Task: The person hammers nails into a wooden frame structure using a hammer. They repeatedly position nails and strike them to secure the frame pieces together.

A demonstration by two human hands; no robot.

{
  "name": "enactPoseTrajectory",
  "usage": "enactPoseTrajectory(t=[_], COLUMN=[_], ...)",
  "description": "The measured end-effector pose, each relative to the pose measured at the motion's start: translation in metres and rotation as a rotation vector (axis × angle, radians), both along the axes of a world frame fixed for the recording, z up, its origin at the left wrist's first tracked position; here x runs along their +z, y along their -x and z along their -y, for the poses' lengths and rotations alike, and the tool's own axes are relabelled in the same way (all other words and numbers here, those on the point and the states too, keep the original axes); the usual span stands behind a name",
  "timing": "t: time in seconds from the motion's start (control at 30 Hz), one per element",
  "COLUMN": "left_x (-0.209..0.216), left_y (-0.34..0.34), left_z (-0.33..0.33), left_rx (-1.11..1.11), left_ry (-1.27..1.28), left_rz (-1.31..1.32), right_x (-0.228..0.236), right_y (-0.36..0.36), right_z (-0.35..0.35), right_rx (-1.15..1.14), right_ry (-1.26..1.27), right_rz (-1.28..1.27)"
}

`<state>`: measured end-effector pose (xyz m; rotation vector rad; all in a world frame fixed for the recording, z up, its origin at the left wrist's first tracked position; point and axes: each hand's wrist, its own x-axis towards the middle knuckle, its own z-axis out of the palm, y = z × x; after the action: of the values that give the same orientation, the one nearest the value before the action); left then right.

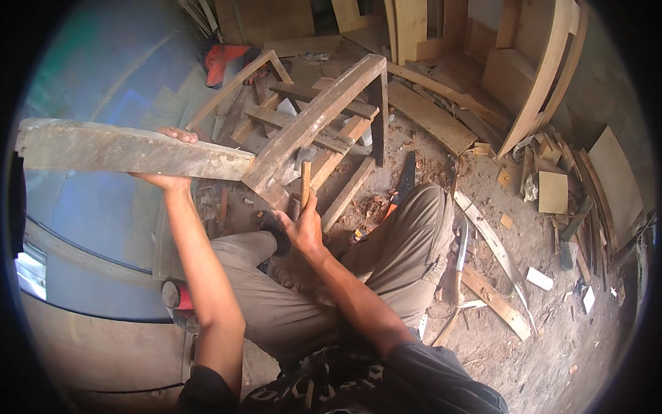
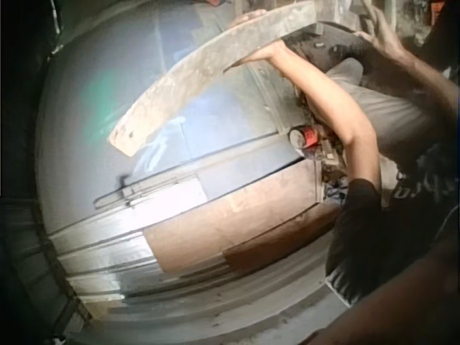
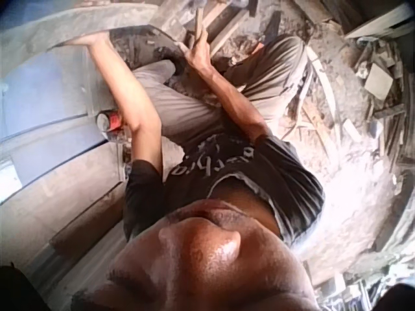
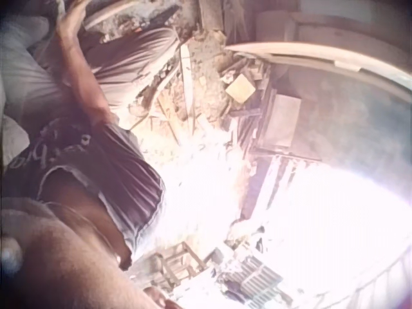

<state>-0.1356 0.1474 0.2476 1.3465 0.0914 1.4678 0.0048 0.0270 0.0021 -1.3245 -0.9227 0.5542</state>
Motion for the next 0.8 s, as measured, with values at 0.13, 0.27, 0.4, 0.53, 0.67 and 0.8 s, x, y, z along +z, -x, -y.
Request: enactPoseTrajectory(t=[0.13, 0.27, 0.4, 0.53, 0.67, 0.8], left_x=[0.004, 0.003, 0.005, 0.005, 0.013, 0.022], left_y=[-0.021, -0.042, -0.076, -0.137, -0.152, -0.16], left_z=[0.027, 0.048, 0.057, 0.071, 0.059, 0.052], left_rx=[0.169, 0.172, 0.415, 0.753, 0.767, 0.83], left_ry=[0.119, 0.06, 0.011, -0.09, -0.133, -0.15], left_rz=[0.135, 0.144, 0.138, 0.026, 0.039, 0.002], right_x=[-0.008, -0.009, -0.005, -0.004, 0.005, -0.001], right_y=[-0.018, -0.037, -0.064, -0.103, -0.115, -0.105], right_z=[0.011, 0.024, 0.032, 0.03, 0.022, 0.009], right_rx=[0.032, -0.028, -0.066, -0.125, -0.109, -0.236], right_ry=[0.028, -0.039, -0.081, -0.091, -0.092, -0.061], right_rz=[0.035, 0.162, 0.23, 0.136, 0.085, 0.139])
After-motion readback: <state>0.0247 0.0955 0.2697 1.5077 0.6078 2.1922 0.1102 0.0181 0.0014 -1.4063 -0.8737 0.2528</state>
